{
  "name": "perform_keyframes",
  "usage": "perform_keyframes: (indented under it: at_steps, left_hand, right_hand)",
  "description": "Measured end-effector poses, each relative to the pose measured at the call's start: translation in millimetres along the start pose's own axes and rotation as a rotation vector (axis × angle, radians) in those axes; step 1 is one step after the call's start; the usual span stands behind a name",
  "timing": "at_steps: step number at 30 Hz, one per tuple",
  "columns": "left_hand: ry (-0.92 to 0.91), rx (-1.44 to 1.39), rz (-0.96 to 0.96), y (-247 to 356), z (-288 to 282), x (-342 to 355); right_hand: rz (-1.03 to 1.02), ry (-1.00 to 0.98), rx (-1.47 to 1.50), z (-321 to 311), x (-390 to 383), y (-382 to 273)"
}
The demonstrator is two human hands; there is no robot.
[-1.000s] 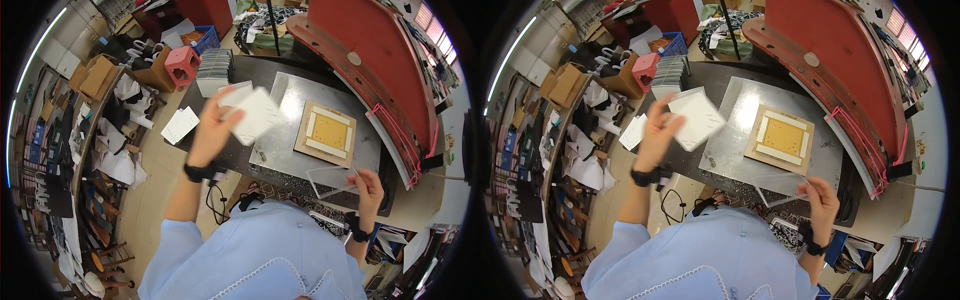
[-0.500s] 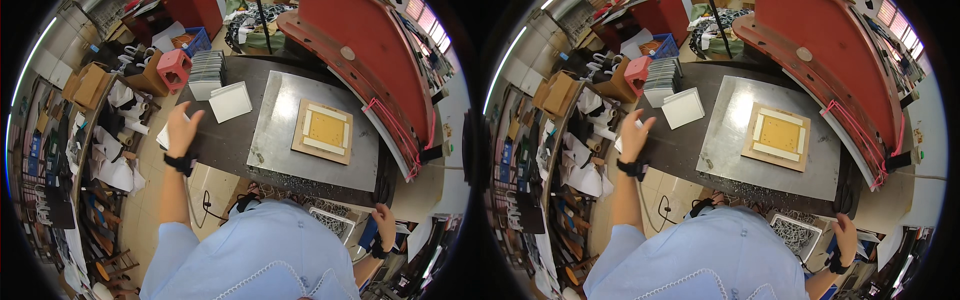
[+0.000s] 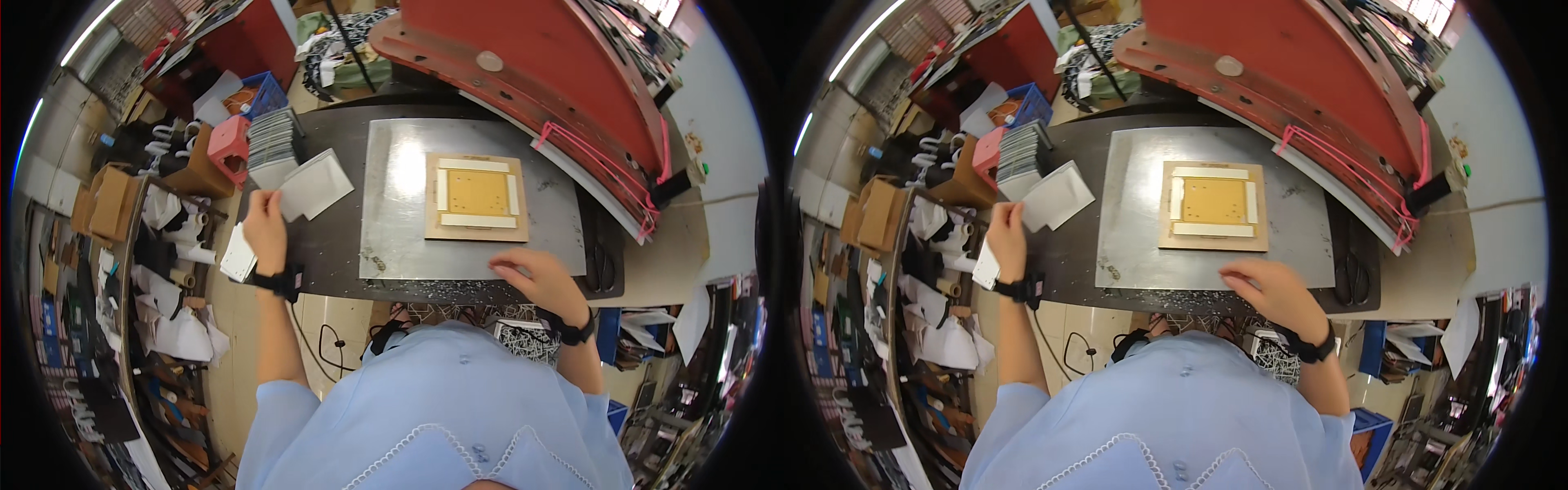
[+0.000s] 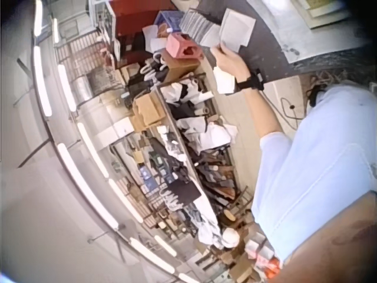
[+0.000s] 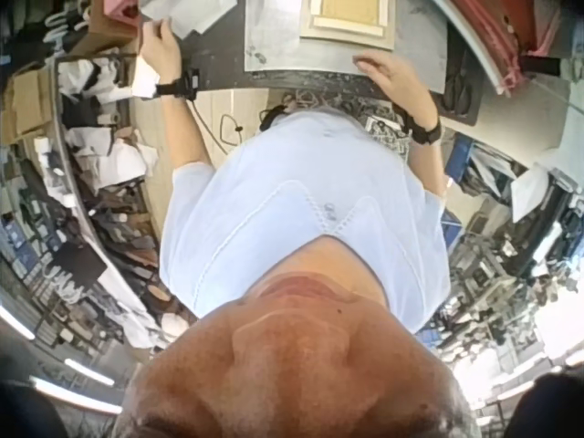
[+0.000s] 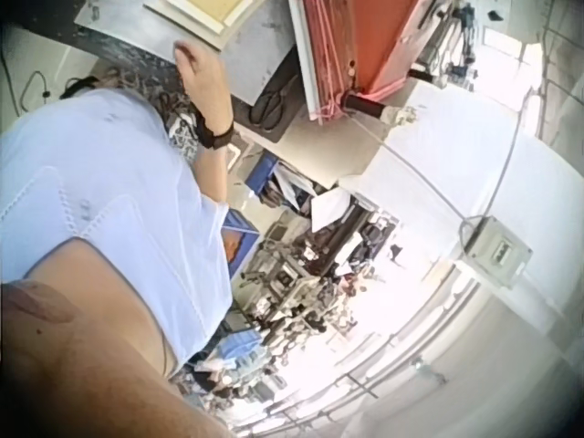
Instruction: The user is operating a leather die-cutting machine to cut leather pieces.
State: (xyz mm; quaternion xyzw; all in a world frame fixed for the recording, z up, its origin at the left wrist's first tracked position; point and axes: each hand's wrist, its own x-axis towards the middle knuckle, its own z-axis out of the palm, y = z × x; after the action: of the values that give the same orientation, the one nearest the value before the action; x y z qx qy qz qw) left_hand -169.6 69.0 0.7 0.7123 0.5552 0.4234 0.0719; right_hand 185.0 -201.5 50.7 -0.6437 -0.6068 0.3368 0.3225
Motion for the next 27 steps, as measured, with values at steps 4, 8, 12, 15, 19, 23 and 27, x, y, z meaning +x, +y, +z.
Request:
perform_keyframes:
  at_steps: [4, 8, 12, 15, 19, 23, 27]
  left_hand:
    - [-0.175, -0.577, -0.119, 43.4, -19.4, -4.8]
    - [-0.550, -0.807, -0.181, 93.9, -10.4, -33.9]
    - [-0.740, -0.995, -0.334, 124.6, 6.1, -63.7]
    - [-0.785, -1.068, -0.431, 133.8, 18.9, -75.3]
    - [-0.747, -1.003, -0.418, 144.8, 28.4, -84.2]
    - [-0.744, -0.990, -0.406, 147.8, 30.6, -84.1]
    - [-0.816, -1.055, -0.463, 155.4, 27.4, -86.5]
  right_hand:
    - [0.010, 0.086, 0.326, 20.9, 23.9, -4.4]
    - [-0.027, 0.254, 0.587, 35.8, 43.4, -17.8]
    - [0.031, -0.002, 0.559, 17.9, 34.4, -6.9]
    - [0.110, 0.100, 0.501, 14.7, 23.4, -0.8]
    - [0.163, 0.162, 0.482, 14.8, 14.9, -11.6]
    - [0.153, 0.112, 0.586, 16.8, 13.5, -4.1]
    - [0.188, 0.246, 0.467, 21.7, 16.1, 6.0]
